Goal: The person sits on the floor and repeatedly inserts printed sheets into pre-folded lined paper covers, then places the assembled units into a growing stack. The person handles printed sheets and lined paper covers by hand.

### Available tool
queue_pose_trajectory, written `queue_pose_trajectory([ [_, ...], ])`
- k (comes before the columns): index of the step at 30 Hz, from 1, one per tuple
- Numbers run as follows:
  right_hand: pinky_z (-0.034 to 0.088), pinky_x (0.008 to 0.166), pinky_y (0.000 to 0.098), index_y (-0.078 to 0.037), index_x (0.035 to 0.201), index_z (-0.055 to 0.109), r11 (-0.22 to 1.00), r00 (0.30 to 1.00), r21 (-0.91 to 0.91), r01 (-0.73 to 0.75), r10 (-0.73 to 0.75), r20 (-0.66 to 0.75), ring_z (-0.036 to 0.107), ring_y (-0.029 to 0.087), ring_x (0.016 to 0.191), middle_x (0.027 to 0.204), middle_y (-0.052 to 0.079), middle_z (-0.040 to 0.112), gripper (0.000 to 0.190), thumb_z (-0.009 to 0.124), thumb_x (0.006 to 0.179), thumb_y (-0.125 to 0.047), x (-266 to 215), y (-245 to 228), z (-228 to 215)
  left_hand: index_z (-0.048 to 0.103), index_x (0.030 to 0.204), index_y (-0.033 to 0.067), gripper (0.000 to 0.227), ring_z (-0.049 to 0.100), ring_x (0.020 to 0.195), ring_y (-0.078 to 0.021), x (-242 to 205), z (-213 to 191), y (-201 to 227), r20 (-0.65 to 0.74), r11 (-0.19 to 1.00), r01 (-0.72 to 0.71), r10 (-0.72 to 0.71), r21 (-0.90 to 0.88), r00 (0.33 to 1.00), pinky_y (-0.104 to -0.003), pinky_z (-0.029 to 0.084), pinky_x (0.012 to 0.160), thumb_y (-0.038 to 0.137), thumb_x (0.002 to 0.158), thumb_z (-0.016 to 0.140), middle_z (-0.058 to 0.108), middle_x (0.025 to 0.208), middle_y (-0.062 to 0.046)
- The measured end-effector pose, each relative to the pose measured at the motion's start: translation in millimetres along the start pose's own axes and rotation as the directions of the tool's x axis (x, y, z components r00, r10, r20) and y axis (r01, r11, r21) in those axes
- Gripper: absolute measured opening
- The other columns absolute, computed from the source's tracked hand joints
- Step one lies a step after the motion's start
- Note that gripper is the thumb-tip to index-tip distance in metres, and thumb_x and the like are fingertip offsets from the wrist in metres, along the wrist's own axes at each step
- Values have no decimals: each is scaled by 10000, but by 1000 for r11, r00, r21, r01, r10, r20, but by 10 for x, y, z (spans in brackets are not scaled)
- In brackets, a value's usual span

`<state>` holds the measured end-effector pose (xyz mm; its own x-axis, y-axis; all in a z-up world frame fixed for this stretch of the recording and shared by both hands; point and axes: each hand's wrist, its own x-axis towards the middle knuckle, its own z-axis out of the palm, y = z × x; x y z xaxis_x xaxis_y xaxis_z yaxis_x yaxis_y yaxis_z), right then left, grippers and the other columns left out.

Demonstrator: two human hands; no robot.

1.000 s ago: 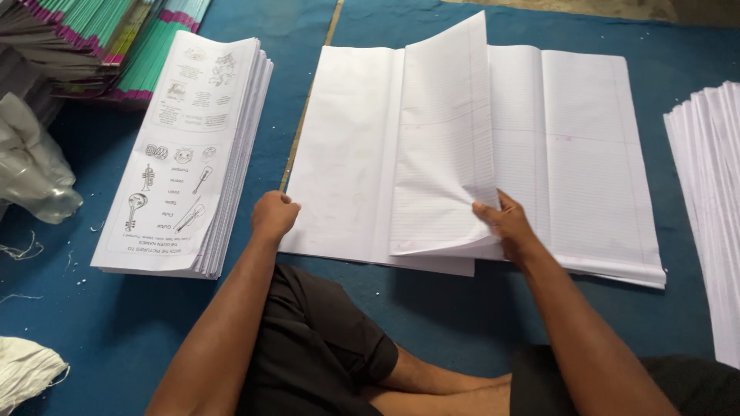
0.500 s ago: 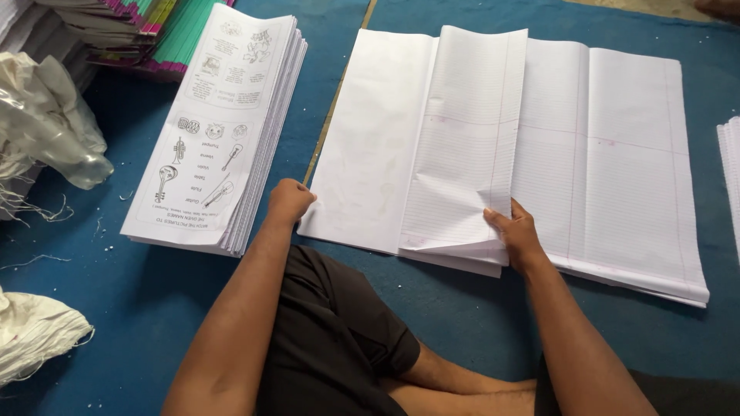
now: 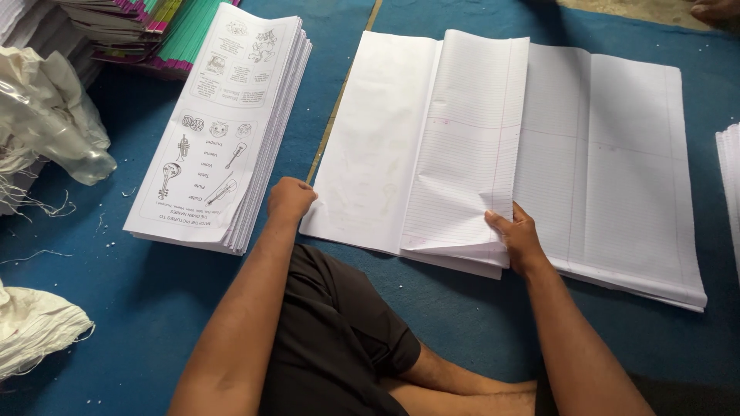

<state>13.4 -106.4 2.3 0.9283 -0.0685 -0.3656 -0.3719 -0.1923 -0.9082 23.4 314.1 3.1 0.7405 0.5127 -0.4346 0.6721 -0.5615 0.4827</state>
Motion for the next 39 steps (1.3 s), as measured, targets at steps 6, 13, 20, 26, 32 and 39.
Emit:
queue_pose_trajectory([
  [6,611,893,383,-37,1349,576,1000,1000,-22,-5,5,-4,717,276,1036,1125,205,706,488,642,908,-235,-28,-41,10,807,1048,167,200,719,1059,-231,-68,-30,21,-1,1000,-12,12,-12,1000,-378,561,943,245,868,768,760,1141,-75],
  [13,609,892,387,-21,1369,559,999,1000,53,1,-2,24,710,293,1059,1180,214,700,508,646,904,-205,25,-4,-20,790,1043,154,199,720,1022,-238,-90,-32,27,-22,999,-39,38,-31,999,-384,564,919,228,860,765,757,1107,-87],
  [20,566,934,385,-4,1344,596,998,999,64,29,-30,22,693,283,1066,1154,201,708,492,680,895,-190,115,114,-55,791,960,91,204,733,967,-262,-12,53,-65,-96,964,-250,242,-90,966,-386,569,898,222,805,801,768,1027,-116],
  [26,561,950,378,6,1326,612,994,999,102,34,-37,21,686,263,1074,1160,181,709,465,685,893,-147,190,198,-74,792,962,124,207,739,960,-294,-34,79,0,-112,975,-219,220,28,969,-409,585,874,250,797,808,776,1013,-122],
  [32,572,961,374,9,1334,593,993,999,107,42,-45,24,689,269,1093,1181,194,702,472,678,898,-150,168,191,-58,805,994,171,176,704,1027,-355,-133,55,141,-123,969,-154,180,196,976,-452,574,894,163,837,725,748,1074,-146],
  [39,600,914,382,-12,1354,578,1000,1000,30,1,-2,7,710,308,1066,1165,230,701,485,648,907,-185,43,50,-17,746,1035,2,197,713,1026,-387,-313,162,216,-125,896,-235,300,376,946,-488,591,852,91,881,660,729,1092,-221],
])
